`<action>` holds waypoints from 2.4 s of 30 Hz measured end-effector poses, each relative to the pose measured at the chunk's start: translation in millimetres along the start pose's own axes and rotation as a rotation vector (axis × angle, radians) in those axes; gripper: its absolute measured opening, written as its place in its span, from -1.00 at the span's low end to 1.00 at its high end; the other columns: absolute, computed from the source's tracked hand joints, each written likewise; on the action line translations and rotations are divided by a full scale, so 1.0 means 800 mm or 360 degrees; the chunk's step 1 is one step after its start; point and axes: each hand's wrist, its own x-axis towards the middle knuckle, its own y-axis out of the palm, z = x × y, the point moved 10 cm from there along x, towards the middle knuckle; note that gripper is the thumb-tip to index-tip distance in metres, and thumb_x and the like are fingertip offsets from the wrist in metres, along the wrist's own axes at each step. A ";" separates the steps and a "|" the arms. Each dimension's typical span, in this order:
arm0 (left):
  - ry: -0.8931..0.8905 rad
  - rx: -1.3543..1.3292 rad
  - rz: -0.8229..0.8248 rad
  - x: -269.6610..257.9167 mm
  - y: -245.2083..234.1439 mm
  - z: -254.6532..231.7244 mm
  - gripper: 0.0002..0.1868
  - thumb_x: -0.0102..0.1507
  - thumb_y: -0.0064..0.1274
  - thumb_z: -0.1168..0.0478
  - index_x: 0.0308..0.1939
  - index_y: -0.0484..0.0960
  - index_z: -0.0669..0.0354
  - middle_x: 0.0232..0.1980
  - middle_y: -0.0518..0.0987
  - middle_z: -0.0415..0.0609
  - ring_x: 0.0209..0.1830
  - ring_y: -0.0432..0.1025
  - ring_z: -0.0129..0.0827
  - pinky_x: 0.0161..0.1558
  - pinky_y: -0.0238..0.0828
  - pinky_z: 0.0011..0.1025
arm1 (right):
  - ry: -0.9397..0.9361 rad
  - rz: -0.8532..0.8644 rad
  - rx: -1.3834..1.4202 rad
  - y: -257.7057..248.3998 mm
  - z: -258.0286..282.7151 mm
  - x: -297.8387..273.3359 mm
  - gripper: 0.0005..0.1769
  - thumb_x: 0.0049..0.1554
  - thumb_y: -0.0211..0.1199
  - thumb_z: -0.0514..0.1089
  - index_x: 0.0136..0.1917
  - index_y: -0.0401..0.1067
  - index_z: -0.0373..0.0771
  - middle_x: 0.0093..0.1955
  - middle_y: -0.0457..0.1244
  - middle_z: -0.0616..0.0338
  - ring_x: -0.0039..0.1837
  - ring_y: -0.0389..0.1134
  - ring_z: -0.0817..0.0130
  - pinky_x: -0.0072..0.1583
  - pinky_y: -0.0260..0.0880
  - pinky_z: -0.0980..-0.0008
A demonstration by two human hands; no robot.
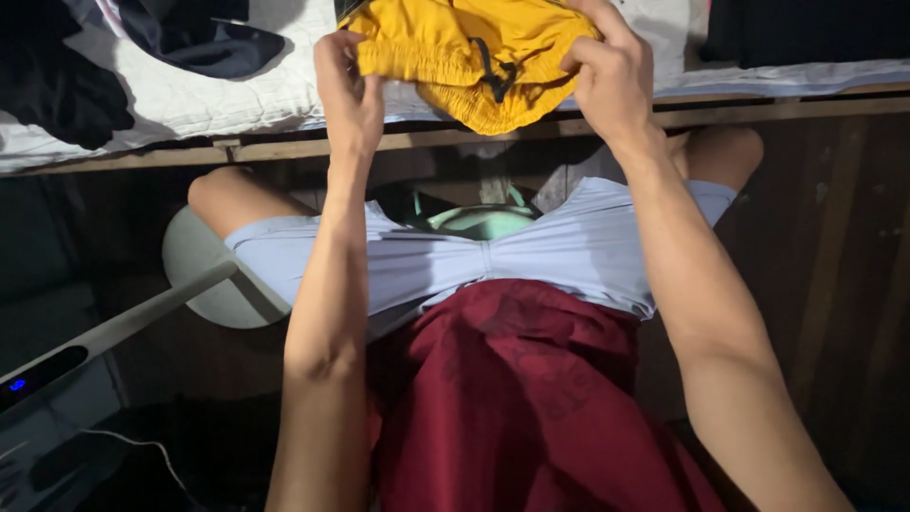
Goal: Folding clothes on a bed.
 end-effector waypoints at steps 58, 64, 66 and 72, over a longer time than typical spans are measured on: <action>0.0405 0.0667 0.0542 0.112 -0.079 -0.134 -0.75 0.04 -0.17 0.38 -0.48 0.67 0.31 -0.04 0.74 0.13 0.17 0.59 0.06 0.43 0.20 -0.03 | 0.0379 0.0495 0.0093 -0.022 -0.068 0.075 -0.65 -0.04 -0.02 -0.51 -0.16 0.58 -0.40 0.28 0.39 -0.10 0.30 0.39 -0.10 0.35 0.35 0.18; 0.0367 0.0533 0.0569 0.169 -0.100 -0.222 -0.73 0.22 -0.05 0.19 -0.36 0.61 0.38 -0.31 0.57 0.13 -0.31 0.52 -0.08 -0.11 0.47 -0.23 | 0.0407 0.0684 -0.0013 -0.078 -0.075 0.137 -0.75 0.16 0.06 -0.36 -0.04 0.57 -0.39 0.03 0.41 -0.12 0.06 0.44 0.05 0.14 0.43 0.15; 0.0236 0.0621 0.0504 0.187 -0.110 -0.239 -0.60 0.33 0.08 0.04 -0.28 0.66 0.40 -0.40 0.53 0.09 -0.45 0.41 -0.18 -0.36 0.27 -0.25 | 0.0461 0.0720 0.0018 -0.095 -0.075 0.153 -0.77 0.18 0.13 -0.23 -0.03 0.57 -0.35 -0.06 0.40 -0.07 -0.02 0.43 0.14 0.07 0.40 0.19; 0.0373 0.0586 0.0653 0.213 -0.119 -0.283 -0.48 0.22 0.36 -0.04 -0.38 0.55 0.41 -0.34 0.54 0.05 -0.37 0.41 -0.32 -0.32 0.32 -0.32 | -0.0046 0.0557 -0.0034 -0.169 0.017 0.217 -0.52 -0.01 0.55 0.00 -0.30 0.40 -0.43 0.03 0.36 -0.08 -0.02 0.36 0.08 0.02 0.34 0.22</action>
